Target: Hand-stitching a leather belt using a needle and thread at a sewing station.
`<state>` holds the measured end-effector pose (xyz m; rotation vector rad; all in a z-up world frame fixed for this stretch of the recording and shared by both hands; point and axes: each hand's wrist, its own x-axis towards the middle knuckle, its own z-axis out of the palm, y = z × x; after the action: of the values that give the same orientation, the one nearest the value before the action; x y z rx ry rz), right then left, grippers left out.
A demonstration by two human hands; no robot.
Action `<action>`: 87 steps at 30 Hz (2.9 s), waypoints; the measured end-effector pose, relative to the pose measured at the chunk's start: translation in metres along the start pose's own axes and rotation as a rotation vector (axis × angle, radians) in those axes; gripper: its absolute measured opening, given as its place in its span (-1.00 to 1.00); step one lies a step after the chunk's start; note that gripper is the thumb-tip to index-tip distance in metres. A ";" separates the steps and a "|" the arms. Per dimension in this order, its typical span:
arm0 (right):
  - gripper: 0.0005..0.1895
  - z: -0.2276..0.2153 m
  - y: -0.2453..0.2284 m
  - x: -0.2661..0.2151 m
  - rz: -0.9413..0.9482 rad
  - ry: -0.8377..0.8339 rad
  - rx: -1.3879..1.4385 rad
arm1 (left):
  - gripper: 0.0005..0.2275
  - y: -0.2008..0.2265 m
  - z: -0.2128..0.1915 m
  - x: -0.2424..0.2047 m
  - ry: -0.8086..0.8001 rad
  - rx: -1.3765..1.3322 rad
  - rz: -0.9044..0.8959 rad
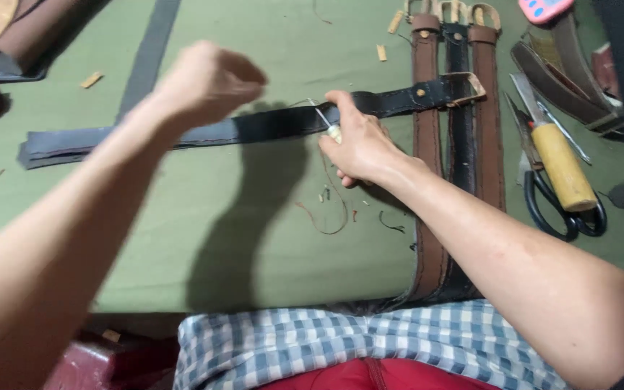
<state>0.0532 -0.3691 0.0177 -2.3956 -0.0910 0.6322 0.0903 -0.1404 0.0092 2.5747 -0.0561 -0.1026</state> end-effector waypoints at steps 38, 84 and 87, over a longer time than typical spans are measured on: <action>-0.35 0.005 0.008 0.005 0.025 0.033 0.029 | -0.91 0.000 0.049 0.067 -0.397 -0.221 -0.082; -0.47 -0.001 0.026 0.012 -0.003 0.008 0.168 | -0.83 0.007 0.052 0.097 -0.315 -0.042 -0.075; -0.49 0.002 0.025 0.015 0.017 0.031 0.142 | -0.79 0.009 0.037 0.078 -0.367 -0.061 -0.094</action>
<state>0.0628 -0.3841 -0.0049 -2.2704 -0.0126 0.5895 0.1651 -0.1724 -0.0220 2.4662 -0.0674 -0.6017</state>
